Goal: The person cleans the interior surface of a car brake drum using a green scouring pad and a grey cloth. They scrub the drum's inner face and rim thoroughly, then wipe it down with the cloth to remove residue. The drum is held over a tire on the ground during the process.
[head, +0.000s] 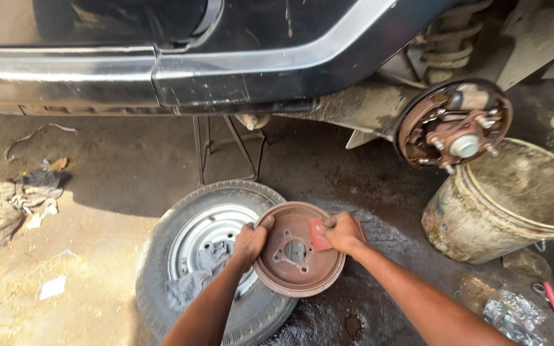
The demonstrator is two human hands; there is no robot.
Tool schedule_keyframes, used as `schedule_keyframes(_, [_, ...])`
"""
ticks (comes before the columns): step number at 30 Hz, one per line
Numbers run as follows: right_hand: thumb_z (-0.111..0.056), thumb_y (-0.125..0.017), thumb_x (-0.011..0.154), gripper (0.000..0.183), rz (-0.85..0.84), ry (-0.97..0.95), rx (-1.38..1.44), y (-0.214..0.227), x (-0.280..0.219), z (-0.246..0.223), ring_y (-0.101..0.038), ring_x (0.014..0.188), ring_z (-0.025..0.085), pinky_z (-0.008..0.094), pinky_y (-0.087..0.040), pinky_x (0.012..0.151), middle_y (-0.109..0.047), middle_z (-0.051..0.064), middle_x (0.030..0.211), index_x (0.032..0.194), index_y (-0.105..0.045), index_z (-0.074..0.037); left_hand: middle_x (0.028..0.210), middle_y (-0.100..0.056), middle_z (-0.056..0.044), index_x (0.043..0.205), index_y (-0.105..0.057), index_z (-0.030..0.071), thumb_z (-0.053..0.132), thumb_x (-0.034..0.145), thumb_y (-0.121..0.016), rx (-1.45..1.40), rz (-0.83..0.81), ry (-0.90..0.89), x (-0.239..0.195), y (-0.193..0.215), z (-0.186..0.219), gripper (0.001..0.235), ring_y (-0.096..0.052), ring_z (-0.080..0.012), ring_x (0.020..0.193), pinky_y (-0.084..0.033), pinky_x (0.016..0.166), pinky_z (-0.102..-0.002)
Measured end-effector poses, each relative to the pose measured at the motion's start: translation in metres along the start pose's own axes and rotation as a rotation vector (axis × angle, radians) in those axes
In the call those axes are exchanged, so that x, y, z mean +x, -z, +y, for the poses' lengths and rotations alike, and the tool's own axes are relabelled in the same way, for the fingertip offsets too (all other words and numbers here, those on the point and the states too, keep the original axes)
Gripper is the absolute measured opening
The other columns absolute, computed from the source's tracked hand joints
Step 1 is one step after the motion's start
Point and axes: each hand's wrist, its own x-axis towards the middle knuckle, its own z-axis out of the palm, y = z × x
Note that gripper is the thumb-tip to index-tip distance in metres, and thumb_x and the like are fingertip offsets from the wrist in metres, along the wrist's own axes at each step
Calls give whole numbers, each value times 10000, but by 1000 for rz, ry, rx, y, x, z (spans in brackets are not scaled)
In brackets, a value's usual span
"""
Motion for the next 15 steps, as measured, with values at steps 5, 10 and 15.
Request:
schedule_keyframes(5, [-285, -744, 804, 183, 388, 582, -312, 24, -18, -49, -697, 1025, 359, 514, -527, 884, -700, 150, 1248, 878, -841, -149, 1139, -759, -179, 1251, -690, -52, 529, 937, -584, -413, -111, -44, 5, -2, -8, 669, -715, -252, 1039, -534, 938, -347])
schedule_keyframes(10, [-55, -527, 929, 387, -191, 341, -298, -21, -26, -63, -713, 1085, 355, 513, -528, 971, -635, 35, 1354, 1214, -732, -215, 1058, -766, -177, 1206, -708, -57, 424, 940, -638, -586, -108, 16, 3, -8, -4, 555, -710, -229, 893, -569, 836, -356])
schedule_keyframes(15, [164, -450, 776, 637, -144, 618, -303, -82, -23, -41, -670, 1181, 304, 402, -563, 984, -637, 80, 1385, 1194, -754, -209, 970, -778, -162, 1116, -757, -61, 381, 936, -644, -517, -95, -28, 9, -2, 6, 490, -697, -213, 840, -558, 783, -346])
